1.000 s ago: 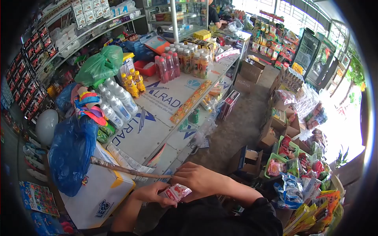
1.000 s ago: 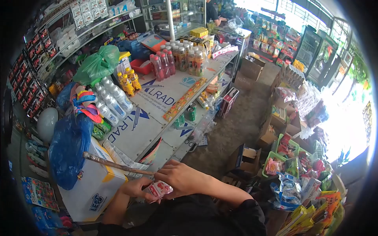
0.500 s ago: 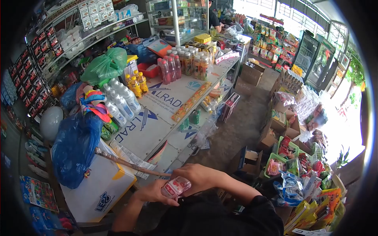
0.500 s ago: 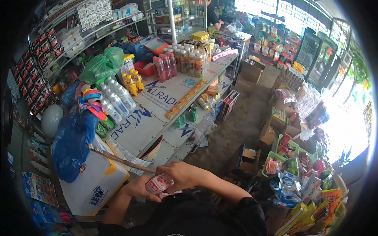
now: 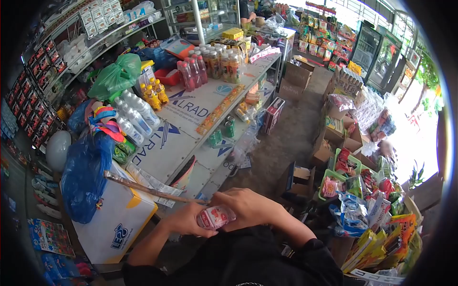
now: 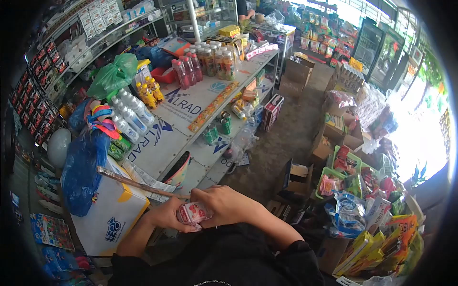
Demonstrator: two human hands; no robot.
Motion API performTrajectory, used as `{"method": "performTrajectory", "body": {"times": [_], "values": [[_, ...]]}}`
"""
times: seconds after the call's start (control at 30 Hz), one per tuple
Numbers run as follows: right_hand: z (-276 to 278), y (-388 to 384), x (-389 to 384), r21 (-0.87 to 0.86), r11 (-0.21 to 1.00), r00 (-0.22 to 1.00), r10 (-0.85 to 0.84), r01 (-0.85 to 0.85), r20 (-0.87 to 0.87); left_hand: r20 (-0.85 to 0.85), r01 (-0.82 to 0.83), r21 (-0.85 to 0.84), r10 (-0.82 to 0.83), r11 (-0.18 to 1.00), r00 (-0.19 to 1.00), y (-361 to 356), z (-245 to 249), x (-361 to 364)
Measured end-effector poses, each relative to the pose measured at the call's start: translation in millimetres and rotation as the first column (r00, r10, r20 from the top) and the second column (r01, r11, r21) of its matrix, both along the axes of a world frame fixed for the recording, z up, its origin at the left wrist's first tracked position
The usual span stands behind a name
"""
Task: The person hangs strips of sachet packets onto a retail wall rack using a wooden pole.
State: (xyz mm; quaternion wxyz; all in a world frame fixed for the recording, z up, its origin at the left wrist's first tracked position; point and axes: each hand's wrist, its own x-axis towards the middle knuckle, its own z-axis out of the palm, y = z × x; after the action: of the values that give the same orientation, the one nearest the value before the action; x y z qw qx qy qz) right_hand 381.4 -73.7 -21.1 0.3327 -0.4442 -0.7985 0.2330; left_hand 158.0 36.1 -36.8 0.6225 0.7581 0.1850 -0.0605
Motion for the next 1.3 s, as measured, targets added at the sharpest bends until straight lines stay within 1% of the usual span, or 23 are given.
{"method": "performTrajectory", "body": {"times": [0.07,0.1,0.17,0.2,0.27,0.37,0.4,0.47,0.5,0.57,0.67,0.7,0.77,0.8,0.87,0.9,0.97,1.03,1.1,1.13,1.2,1.23,1.3], "values": [[-5.6,-1.7,6.6,-0.168,0.986,0.988,-0.014,-0.012,-0.151,0.023,0.053,-0.02,-0.053,0.998,0.998,4.0,3.8,8.6],[-10.1,-1.3,8.7,-0.164,0.986,0.988,-0.015,-0.01,-0.151,0.023,0.055,-0.016,-0.055,0.998,0.998,4.5,7.2,12.0],[-20.8,1.2,12.4,-0.208,0.976,0.967,0.01,-0.065,-0.255,-0.005,0.025,-0.027,-0.026,0.999,1.0,4.4,14.2,18.1],[-25.4,2.6,13.1,-0.208,0.976,0.966,0.012,-0.067,-0.258,-0.008,0.024,-0.027,-0.024,0.999,1.0,5.9,13.4,19.3],[-31.4,5.3,15.4,0.026,0.998,0.978,0.053,-0.048,-0.204,-0.015,0.021,-0.068,-0.022,0.997,1.0,10.4,10.6,21.4],[-30.2,7.9,19.8,-0.023,0.998,0.98,0.058,-0.064,-0.192,-0.106,-0.007,-0.09,-0.003,0.996,0.994,9.4,15.5,25.4],[-28.2,9.7,22.5,-0.021,0.997,0.978,0.067,-0.072,-0.195,-0.109,-0.016,-0.089,0.006,0.996,0.994,7.6,20.4,28.3],[-22.4,13.4,29.0,-0.112,0.982,0.981,0.134,-0.15,-0.14,-0.103,0.047,0.203,-0.026,0.978,0.994,2.5,30.1,34.6],[-20.2,15.2,31.1,-0.111,0.981,0.98,0.142,-0.158,-0.143,-0.106,0.04,0.203,-0.019,0.978,0.994,2.4,28.5,34.5],[-16.9,16.6,34.2,-0.125,0.982,0.986,0.132,-0.144,-0.101,-0.011,-0.04,0.152,0.042,0.988,0.999,0.2,22.1,33.2],[-10.2,20.9,39.0,-0.127,0.981,0.986,0.135,-0.146,-0.096,-0.036,-0.049,0.158,0.055,0.986,0.998,7.4,26.2,30.3],[-3.7,20.3,39.6,-0.13,0.979,0.985,0.144,-0.156,-0.097,-0.036,-0.058,0.156,0.065,0.986,0.997,6.0,38.6,31.8],[15.2,17.8,40.7,-0.125,0.982,0.99,0.141,-0.142,-0.012,-0.141,0.032,0.247,0.004,0.969,0.99,-0.1,74.3,34.7],[24.6,18.7,41.5,-0.129,0.981,0.989,0.147,-0.147,-0.012,-0.141,0.026,0.243,0.009,0.97,0.99,-1.0,79.5,34.4],[38.3,22.0,41.2,-0.073,0.983,0.985,0.163,-0.167,-0.058,0.041,-0.045,0.231,0.036,0.972,0.999,-3.3,83.5,31.7],[37.7,24.1,39.3,-0.076,0.982,0.984,0.168,-0.172,-0.054,0.045,-0.051,0.228,0.042,0.972,0.998,-2.7,80.1,30.0],[32.9,30.2,35.4,-0.052,0.981,0.977,0.178,-0.185,-0.115,0.014,-0.129,0.145,0.129,0.981,0.992,1.3,71.3,27.8],[27.7,32.1,35.7,-0.053,0.984,0.982,0.166,-0.171,-0.091,-0.027,-0.116,0.139,0.121,0.983,0.992,3.8,68.7,29.8],[26.4,33.4,37.4,-0.163,0.97,0.983,0.184,-0.178,0.021,-0.022,-0.089,0.179,0.094,0.98,0.995,5.0,62.0,28.9],[24.8,33.0,36.9,-0.164,0.972,0.985,0.174,-0.169,0.014,-0.028,-0.078,0.177,0.084,0.981,0.996,5.4,56.1,27.1],[23.4,36.4,37.1,-0.08,0.984,0.987,0.162,-0.16,0.009,0.072,-0.18,0.036,0.177,0.983,0.982,7.1,45.2,25.2],[22.2,37.6,36.1,-0.079,0.985,0.988,0.156,-0.154,0.011,0.074,-0.174,0.037,0.171,0.984,0.982,5.4,44.9,26.6],[17.0,37.2,32.2,-0.028,0.992,0.992,0.122,-0.121,0.019,0.046,-0.264,-0.086,0.269,0.961,0.962,-0.1,46.8,30.3]]}}
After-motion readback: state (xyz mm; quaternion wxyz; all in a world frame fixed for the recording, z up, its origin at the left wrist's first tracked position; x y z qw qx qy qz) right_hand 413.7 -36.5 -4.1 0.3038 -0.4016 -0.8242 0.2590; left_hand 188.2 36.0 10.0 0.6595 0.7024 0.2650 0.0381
